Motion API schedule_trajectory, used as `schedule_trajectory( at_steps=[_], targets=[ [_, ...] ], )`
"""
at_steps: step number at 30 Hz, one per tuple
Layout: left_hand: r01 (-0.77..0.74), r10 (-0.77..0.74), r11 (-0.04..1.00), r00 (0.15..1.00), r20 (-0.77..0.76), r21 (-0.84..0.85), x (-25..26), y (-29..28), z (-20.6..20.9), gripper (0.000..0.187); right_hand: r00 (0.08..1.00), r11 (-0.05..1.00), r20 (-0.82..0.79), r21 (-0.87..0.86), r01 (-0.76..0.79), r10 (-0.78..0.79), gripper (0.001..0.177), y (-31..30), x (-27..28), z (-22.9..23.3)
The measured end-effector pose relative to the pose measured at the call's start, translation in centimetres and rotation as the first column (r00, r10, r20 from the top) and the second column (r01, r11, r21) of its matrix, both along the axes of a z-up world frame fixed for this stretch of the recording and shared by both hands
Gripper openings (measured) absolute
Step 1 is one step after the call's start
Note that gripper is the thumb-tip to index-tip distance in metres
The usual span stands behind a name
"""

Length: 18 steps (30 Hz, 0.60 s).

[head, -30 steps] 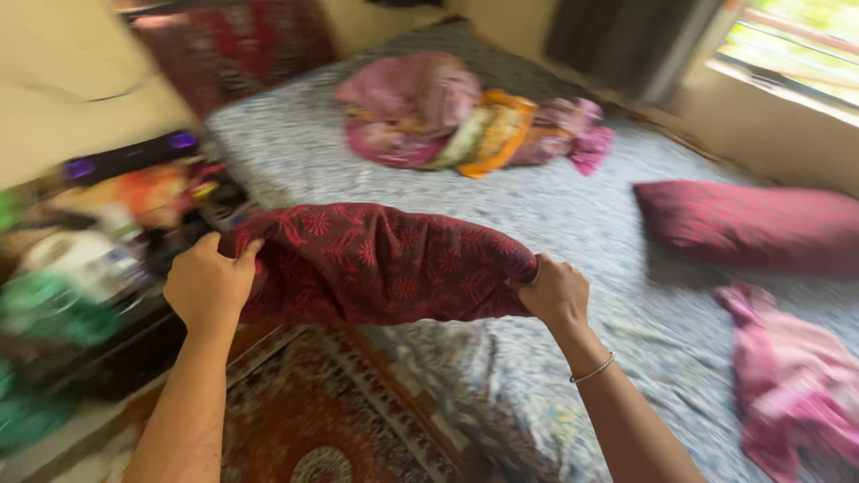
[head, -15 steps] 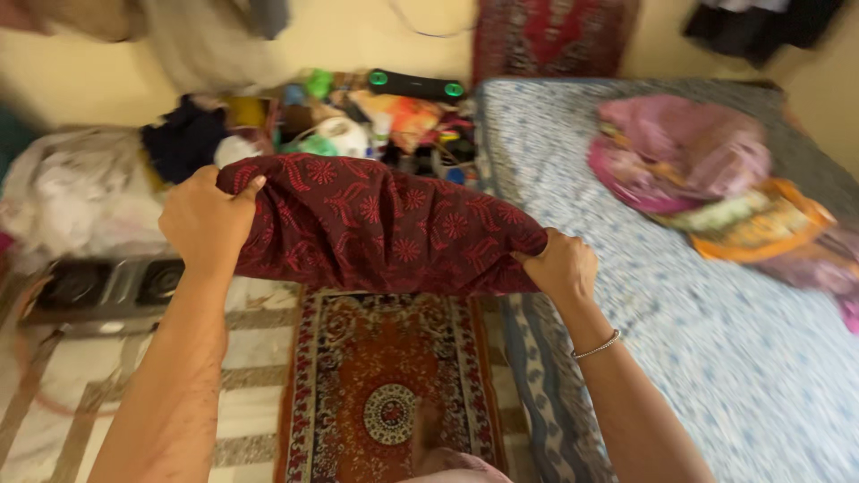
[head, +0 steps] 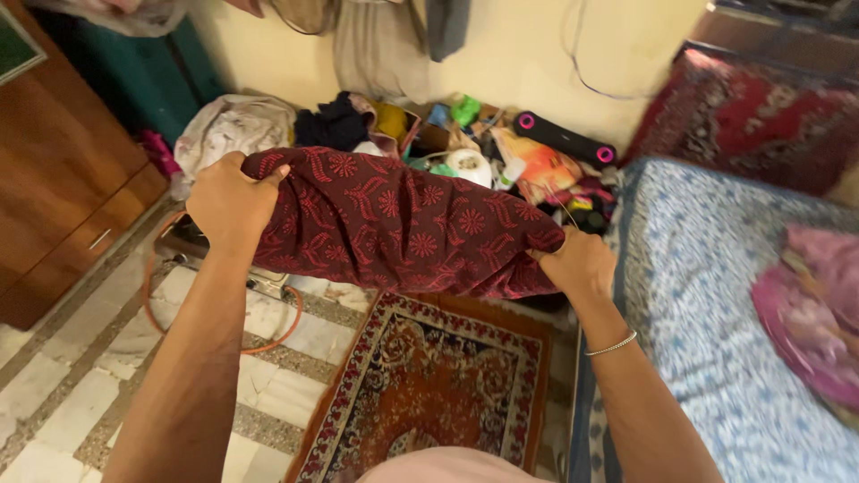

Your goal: The person picks up a pillow, carries it across the room, and places it on a shelf. They then pick up a small pink piece of clothing and a large pink patterned cloth from a bed, folding the cloth by matching its edges and smoothing it out on the mattress.

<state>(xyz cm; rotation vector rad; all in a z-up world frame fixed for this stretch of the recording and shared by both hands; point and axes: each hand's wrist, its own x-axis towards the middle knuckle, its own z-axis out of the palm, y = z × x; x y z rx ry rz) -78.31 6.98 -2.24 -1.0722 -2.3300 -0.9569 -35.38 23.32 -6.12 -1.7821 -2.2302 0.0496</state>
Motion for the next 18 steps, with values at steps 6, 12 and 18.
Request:
schedule_trajectory(
  at_steps=[6,12,18],
  targets=[
    [-0.159,0.159,0.987,0.987,0.035,-0.011,-3.0,2.5,-0.2,0.052,0.994,0.997,0.082,-0.026,-0.070,0.072,0.068,6.7,-4.7,0.5],
    [-0.232,0.234,0.972,0.964,0.129,-0.031,-6.6,5.6,-0.6,0.048,0.977,0.974,0.026,0.080,-0.212,0.210,0.081,11.5,-9.2,-0.6],
    [-0.252,0.261,0.965,0.948,0.184,-0.071,-11.6,10.2,-1.7,0.047,0.980,0.983,0.078,-0.045,-0.179,0.182,0.065,16.3,-14.5,-1.1]
  ],
)
